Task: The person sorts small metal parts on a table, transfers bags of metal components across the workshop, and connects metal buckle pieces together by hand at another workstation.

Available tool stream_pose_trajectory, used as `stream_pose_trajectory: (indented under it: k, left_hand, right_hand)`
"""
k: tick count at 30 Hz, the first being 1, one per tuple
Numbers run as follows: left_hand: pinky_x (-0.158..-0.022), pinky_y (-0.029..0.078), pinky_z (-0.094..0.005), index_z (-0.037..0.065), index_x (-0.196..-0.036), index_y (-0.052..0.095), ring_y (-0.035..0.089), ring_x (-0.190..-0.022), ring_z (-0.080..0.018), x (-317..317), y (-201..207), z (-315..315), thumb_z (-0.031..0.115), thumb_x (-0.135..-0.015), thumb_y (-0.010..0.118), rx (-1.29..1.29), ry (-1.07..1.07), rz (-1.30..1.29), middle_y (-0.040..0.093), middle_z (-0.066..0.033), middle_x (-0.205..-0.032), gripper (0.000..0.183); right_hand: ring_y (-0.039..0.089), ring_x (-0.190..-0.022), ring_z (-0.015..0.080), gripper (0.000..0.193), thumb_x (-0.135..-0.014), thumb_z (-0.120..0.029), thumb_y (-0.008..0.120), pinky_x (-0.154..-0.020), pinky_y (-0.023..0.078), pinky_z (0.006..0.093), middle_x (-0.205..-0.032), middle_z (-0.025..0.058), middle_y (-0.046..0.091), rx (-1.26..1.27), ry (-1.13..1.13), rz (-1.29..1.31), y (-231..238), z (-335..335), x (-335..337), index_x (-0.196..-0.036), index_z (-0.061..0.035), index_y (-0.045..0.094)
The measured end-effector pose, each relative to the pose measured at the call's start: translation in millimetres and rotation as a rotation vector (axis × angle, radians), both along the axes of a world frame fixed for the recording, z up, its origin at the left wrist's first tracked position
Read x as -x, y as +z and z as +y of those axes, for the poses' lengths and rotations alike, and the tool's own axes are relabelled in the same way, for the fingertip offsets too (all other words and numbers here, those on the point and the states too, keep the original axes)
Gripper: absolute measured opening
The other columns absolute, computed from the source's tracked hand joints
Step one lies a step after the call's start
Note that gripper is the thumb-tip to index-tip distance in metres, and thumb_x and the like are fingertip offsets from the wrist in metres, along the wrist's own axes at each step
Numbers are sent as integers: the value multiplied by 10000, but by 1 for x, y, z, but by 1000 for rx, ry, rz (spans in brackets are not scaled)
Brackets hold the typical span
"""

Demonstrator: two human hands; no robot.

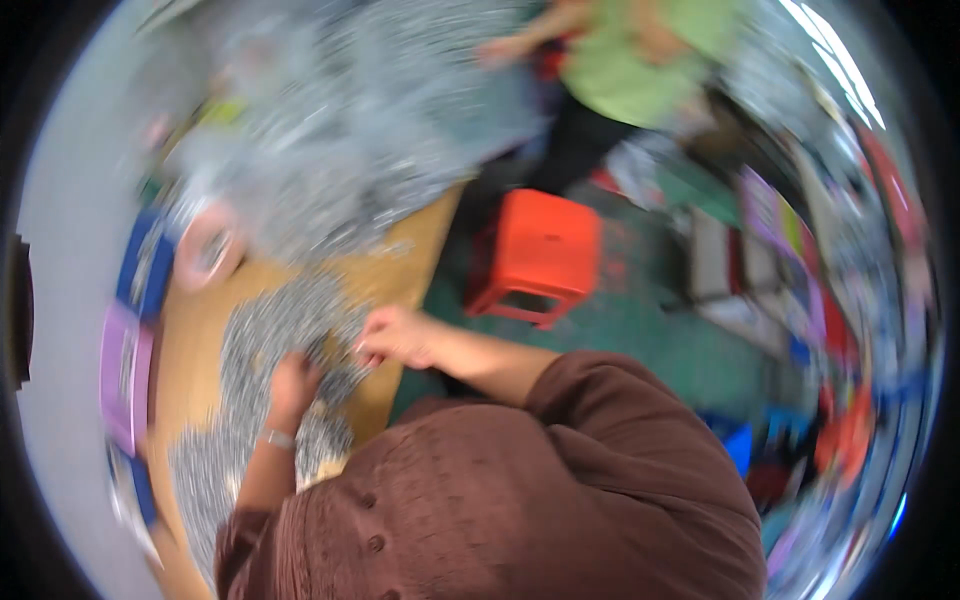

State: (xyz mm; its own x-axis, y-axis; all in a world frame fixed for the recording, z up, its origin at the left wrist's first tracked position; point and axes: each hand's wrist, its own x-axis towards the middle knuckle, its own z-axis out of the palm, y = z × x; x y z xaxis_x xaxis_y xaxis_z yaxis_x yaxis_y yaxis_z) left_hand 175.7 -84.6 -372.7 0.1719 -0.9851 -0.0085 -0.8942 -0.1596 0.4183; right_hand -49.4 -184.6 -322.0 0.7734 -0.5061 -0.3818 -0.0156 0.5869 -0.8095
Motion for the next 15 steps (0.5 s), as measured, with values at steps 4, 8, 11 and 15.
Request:
stream_pose_trajectory:
  k: [4, 8, 11, 15]
  left_hand:
    - [-594, 443, -324, -17, -782, 516, 548, -648, -213, -35, -7, 24, 81, -707, 599, -46, -18, 386, 562, -126, -707, 149]
    - [-627, 461, -397, -54, -814, 616, 600, -684, -295, -37, 28, 21, 299, -794, 562, 6, -139, 99, 630, -175, -771, 358]
    - [-637, 455, -379, -31, -818, 608, 582, -692, -276, -23, 41, 19, 280, -802, 542, 85, -65, 309, 618, -157, -771, 319]
    - [-651, 447, -355, -1, -825, 596, 559, -702, -250, 4, 54, 7, 254, -812, 516, -18, 16, 718, 601, -134, -769, 268]
  right_hand:
    - [585, -608, 147, 101, -704, -34, 575, -543, 481, 252, -718, 82, 597, 158, -137, -5, 18, 63, 53, -797, -15, 543]
    - [554, -555, 115, 151, -674, 0, 542, -476, 434, 223, -707, 63, 594, -31, -481, -35, 4, 128, 124, -821, -37, 542]
    - [515, -512, 97, 150, -697, -1, 483, -445, 395, 226, -668, 46, 585, -115, -616, 144, 16, 173, 170, -825, -48, 546]
    - [500, -523, 108, 119, -746, -42, 464, -446, 386, 241, -684, 35, 568, -187, -800, 171, 26, 218, 216, -836, -58, 539]
